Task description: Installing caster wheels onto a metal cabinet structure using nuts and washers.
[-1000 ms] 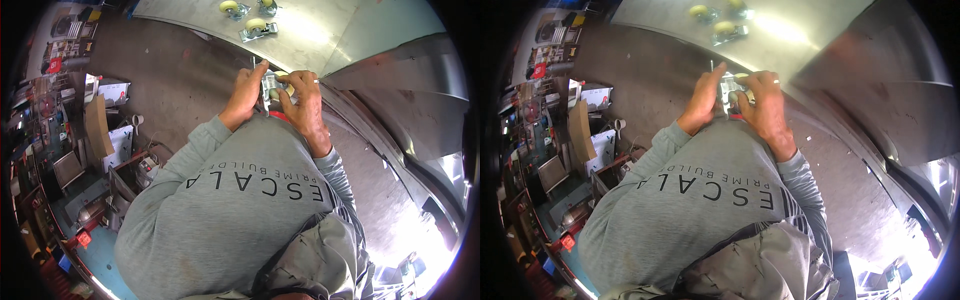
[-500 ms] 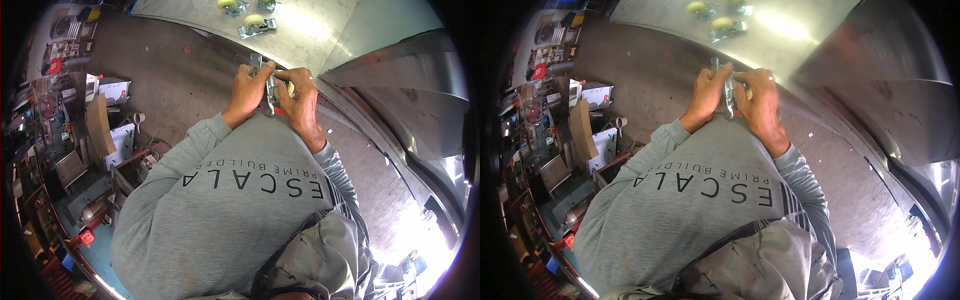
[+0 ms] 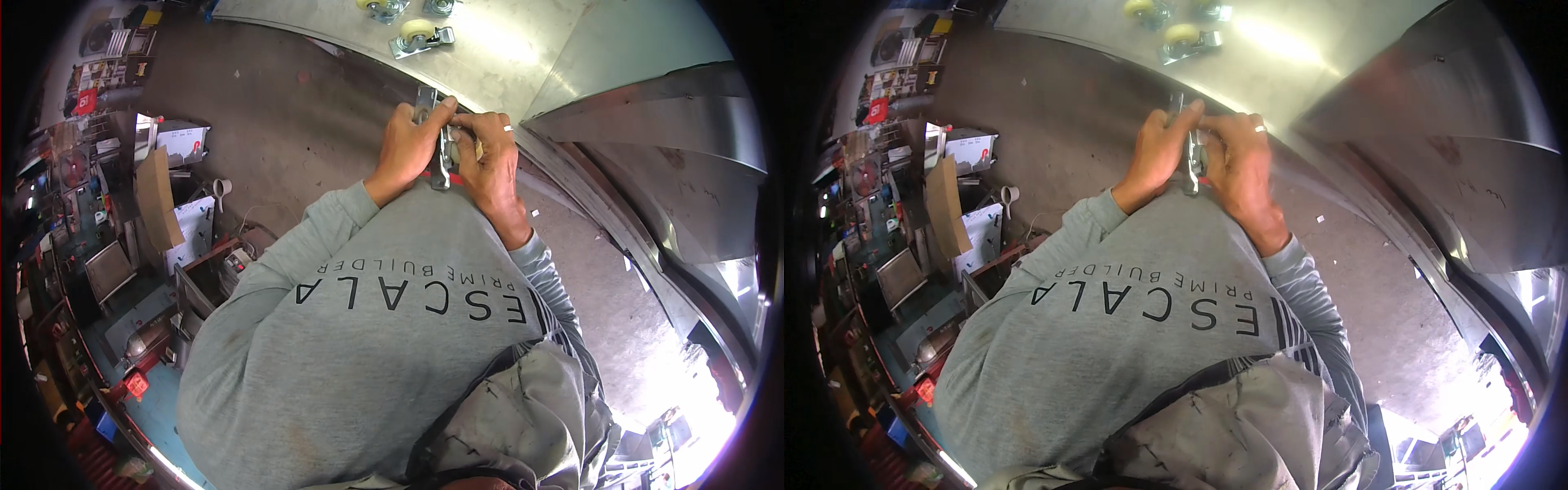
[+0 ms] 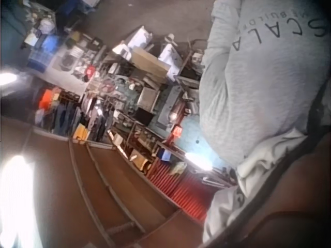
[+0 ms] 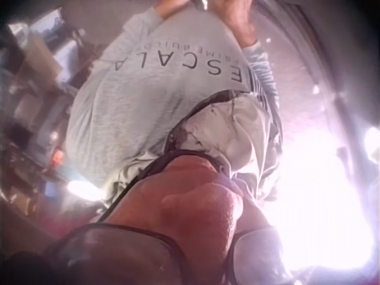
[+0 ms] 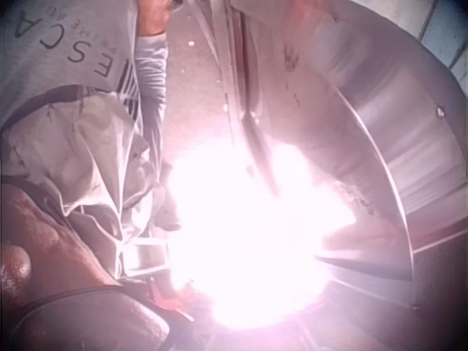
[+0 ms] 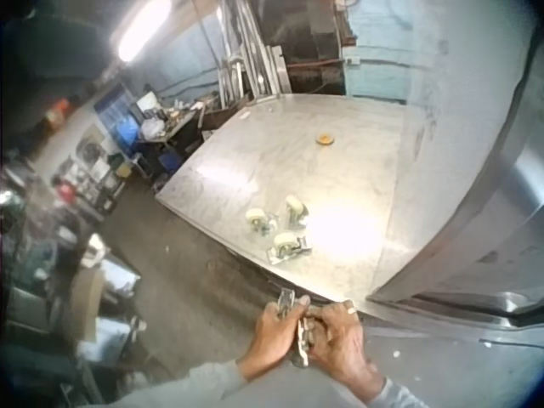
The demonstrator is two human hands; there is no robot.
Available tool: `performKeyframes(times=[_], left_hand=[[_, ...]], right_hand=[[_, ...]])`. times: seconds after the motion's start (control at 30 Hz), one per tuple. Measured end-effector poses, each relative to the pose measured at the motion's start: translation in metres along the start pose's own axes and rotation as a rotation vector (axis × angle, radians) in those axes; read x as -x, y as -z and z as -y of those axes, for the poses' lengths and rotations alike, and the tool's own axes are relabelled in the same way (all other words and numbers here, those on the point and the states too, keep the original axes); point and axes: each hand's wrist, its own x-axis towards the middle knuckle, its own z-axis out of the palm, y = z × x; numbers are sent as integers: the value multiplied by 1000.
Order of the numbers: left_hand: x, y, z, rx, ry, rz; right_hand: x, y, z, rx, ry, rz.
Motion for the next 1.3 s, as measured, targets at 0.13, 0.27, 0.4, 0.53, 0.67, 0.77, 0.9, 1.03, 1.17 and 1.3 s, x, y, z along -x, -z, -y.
performKeyframes(times=[0.13, 0.27, 0.4, 0.53, 0.67, 0.77, 0.9, 1.03, 1.17, 1.3], left_hand=[[7, 2, -9, 183, 47, 114], [11, 0, -3, 202, 36, 133], [8, 4, 11, 105, 44, 221], [12, 3, 12, 102, 63, 227], [16, 0, 19, 117, 51, 241], [18, -1, 24, 186, 86, 273], [18, -1, 28, 121, 90, 272], [19, -2, 25, 123, 35, 277], [25, -8, 24, 228, 126, 303], [28, -14, 24, 220, 114, 312]], right_hand=[[0, 3, -5, -5, -5, 54], [5, 0, -11, -43, 72, 17], [14, 1, -9, -25, 59, 34], [16, 5, -5, 26, 68, 62], [20, 8, 1, 55, 45, 77], [23, 13, 5, 104, 64, 106], [35, 18, -6, 76, 69, 126], [40, 29, 1, -183, -177, 36], [38, 33, 5, -128, -230, 75], [34, 35, -3, -49, -15, 115]])
